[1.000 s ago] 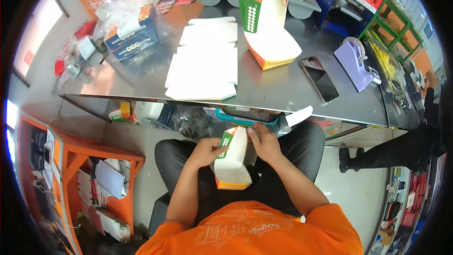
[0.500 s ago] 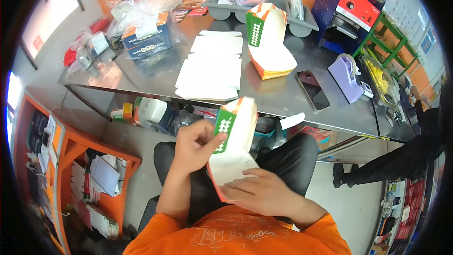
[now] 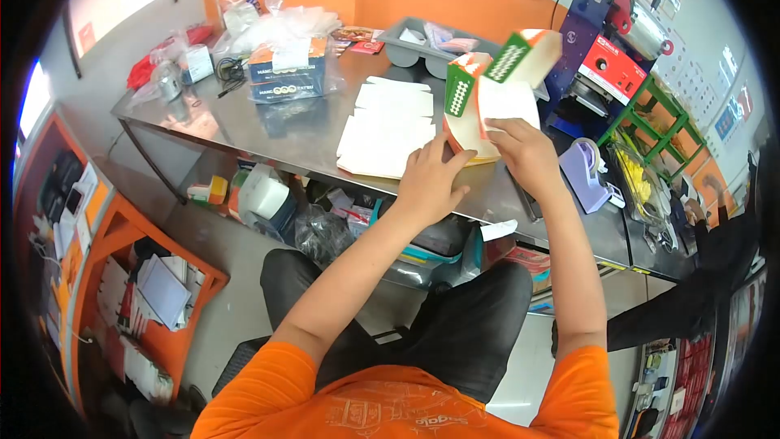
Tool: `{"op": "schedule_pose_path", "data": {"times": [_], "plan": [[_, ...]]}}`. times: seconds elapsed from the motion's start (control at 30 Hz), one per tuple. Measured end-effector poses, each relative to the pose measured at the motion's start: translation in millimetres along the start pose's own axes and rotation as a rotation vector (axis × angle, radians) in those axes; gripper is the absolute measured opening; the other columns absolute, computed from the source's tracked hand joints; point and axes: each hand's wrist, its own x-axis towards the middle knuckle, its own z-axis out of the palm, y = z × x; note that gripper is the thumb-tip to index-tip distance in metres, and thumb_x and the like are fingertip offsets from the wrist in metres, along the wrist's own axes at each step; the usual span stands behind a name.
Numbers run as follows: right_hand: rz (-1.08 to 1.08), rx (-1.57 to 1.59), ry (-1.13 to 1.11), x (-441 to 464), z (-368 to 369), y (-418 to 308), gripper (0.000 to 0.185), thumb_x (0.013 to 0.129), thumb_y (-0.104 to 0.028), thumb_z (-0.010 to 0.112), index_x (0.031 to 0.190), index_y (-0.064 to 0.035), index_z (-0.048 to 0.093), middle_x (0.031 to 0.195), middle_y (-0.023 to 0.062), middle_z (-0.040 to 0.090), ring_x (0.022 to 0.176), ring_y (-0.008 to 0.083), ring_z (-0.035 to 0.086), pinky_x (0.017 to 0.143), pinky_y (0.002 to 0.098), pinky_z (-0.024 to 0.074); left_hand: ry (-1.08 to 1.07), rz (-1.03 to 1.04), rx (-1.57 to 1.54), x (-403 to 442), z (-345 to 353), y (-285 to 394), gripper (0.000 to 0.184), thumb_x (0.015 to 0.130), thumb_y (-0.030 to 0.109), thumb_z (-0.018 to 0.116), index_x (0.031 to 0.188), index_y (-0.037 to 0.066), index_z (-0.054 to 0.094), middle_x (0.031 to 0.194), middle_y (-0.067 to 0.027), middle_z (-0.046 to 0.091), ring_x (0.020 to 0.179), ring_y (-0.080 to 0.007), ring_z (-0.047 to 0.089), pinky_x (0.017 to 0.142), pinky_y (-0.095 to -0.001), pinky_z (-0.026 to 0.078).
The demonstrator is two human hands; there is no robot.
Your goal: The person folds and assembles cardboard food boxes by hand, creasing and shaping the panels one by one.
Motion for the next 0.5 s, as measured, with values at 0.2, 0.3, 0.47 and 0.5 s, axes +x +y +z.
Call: {"op": "schedule_pose_path", "data": {"times": [0.2, 0.3, 0.47, 0.5], "plan": [[-0.13, 0.055, -0.135, 10.1, 21.1, -0.2, 0.028, 0.082, -0.004, 0.07, 0.108, -0.0096, 0.075, 0.128, 0.002, 0.074, 0.117, 0.0269, 0.069, 0.096, 0.0427, 0.0567, 0.002, 0.01, -0.056, -6.6, 0.0, -5.4, 0.06, 0.084, 0.026, 0.083, 0.139, 0.015, 0.062, 0.152, -0.0226, 0.047, 0.129, -0.0423, 0.057, 0.111, -0.0518, 0.045], [-0.141, 0.083, -0.138, 12.9, 19.6, -5.9, 0.029, 0.081, -0.002, 0.07, 0.108, -0.0087, 0.075, 0.129, 0.0031, 0.074, 0.117, 0.0279, 0.069, 0.097, 0.0435, 0.0567, 0.007, 0.009, -0.051, -7.9, 1.6, -7.7, 0.059, 0.084, 0.025, 0.082, 0.138, 0.015, 0.062, 0.151, -0.023, 0.047, 0.128, -0.0428, 0.058, 0.111, -0.0519, 0.046], [-0.067, 0.182, -0.21, 8.7, 16.9, -5.6, 0.031, 0.082, 0.002, 0.068, 0.112, -0.0061, 0.075, 0.129, 0.0074, 0.074, 0.118, 0.031, 0.069, 0.099, 0.0459, 0.0562, -0.032, -0.004, -0.168, -3.1, -8.8, -4.4, 0.056, 0.084, 0.024, 0.083, 0.135, 0.012, 0.064, 0.144, -0.0218, 0.053, 0.125, -0.0419, 0.06, 0.108, -0.0509, 0.048], [-0.017, 0.228, -0.207, 3.5, 18.0, -4.8, 0.032, 0.083, 0.003, 0.068, 0.112, -0.0055, 0.074, 0.129, 0.0086, 0.074, 0.118, 0.032, 0.069, 0.099, 0.0464, 0.0559, -0.066, 0.001, -0.234, -0.4, -21.7, -2.8, 0.055, 0.085, 0.024, 0.083, 0.134, 0.01, 0.064, 0.141, -0.022, 0.055, 0.124, -0.041, 0.061, 0.107, -0.0504, 0.049]]}}
